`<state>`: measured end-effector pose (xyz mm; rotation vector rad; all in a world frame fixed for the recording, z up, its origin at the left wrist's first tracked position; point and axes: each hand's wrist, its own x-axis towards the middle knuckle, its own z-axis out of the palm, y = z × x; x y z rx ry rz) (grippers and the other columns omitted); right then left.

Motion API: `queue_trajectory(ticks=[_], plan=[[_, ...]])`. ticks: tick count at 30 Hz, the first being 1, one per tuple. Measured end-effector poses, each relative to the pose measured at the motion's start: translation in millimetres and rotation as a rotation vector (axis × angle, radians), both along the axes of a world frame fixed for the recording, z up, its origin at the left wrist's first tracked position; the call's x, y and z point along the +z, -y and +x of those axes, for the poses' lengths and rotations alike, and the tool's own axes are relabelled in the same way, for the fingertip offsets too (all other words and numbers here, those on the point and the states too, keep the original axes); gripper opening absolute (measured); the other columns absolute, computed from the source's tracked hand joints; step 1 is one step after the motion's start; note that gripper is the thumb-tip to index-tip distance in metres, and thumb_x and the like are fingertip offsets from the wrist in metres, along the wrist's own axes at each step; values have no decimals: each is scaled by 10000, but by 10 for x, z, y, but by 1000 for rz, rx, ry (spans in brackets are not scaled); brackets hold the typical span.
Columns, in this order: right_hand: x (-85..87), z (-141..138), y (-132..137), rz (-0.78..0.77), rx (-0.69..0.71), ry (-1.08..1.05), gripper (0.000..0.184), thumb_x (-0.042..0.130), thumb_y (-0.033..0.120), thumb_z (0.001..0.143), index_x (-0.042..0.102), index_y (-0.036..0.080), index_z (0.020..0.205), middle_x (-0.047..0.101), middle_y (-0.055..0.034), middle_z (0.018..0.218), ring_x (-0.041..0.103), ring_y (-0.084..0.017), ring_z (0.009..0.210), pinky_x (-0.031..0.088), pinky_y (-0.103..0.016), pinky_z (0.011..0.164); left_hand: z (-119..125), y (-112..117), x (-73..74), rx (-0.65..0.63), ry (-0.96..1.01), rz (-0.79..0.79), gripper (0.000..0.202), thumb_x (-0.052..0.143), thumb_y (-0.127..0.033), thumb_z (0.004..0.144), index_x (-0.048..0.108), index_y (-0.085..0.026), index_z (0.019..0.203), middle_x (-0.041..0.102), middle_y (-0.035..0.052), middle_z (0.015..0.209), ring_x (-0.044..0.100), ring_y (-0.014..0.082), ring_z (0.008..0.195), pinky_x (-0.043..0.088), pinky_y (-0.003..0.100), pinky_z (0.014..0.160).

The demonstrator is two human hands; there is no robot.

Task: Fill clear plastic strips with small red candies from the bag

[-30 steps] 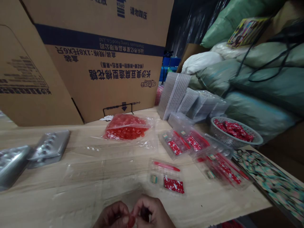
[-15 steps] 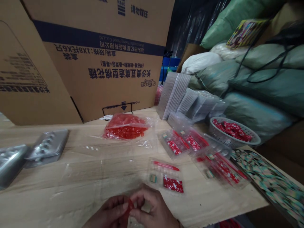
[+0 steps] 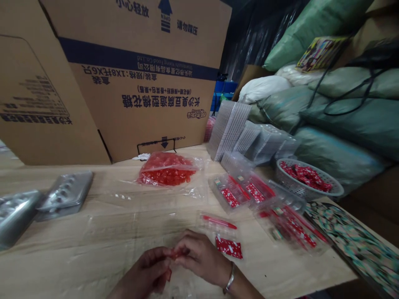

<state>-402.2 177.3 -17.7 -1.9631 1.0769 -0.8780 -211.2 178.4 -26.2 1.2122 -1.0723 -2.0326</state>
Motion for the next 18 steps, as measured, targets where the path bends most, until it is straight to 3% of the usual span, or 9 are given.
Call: queue_trajectory(ticks=[4,8,12,15,18], plan=[[-108,11,278,-102,15,-267,76,625,139,814,674,150,871,631,-47,859,600,-147,812,476,-241,735,19,128,-88,42,437,-382,282,587,-450,643,591,-168,637,470,-37,465,403,115,453,284,241,475],[-197,41,491,-104,86,-426,84,609,151,835,688,136,856,645,-57,851,610,-152,818,480,-237,752,41,198,-165,-28,503,-427,174,534,-338,648,564,-183,576,445,-43,471,403,116,462,286,231,468],[-153,87,413,-95,24,-506,94,591,131,835,683,148,819,643,-62,872,591,-172,872,473,-281,811,63,192,-136,-18,454,-407,160,551,-322,646,552,-174,586,458,-48,465,384,102,448,273,223,461],[-59,150,213,-67,-101,-314,184,590,82,791,666,163,938,631,-73,990,569,-188,946,462,-319,841,99,136,-41,64,269,-286,279,599,-426,710,594,-149,673,556,-18,539,442,96,490,309,217,496],[7,242,6,248,-168,140,159,620,128,744,661,155,896,650,-30,837,598,-137,764,462,-250,678,109,43,57,138,58,-164,362,708,-470,673,645,-151,834,625,-3,675,519,99,592,379,212,569]])
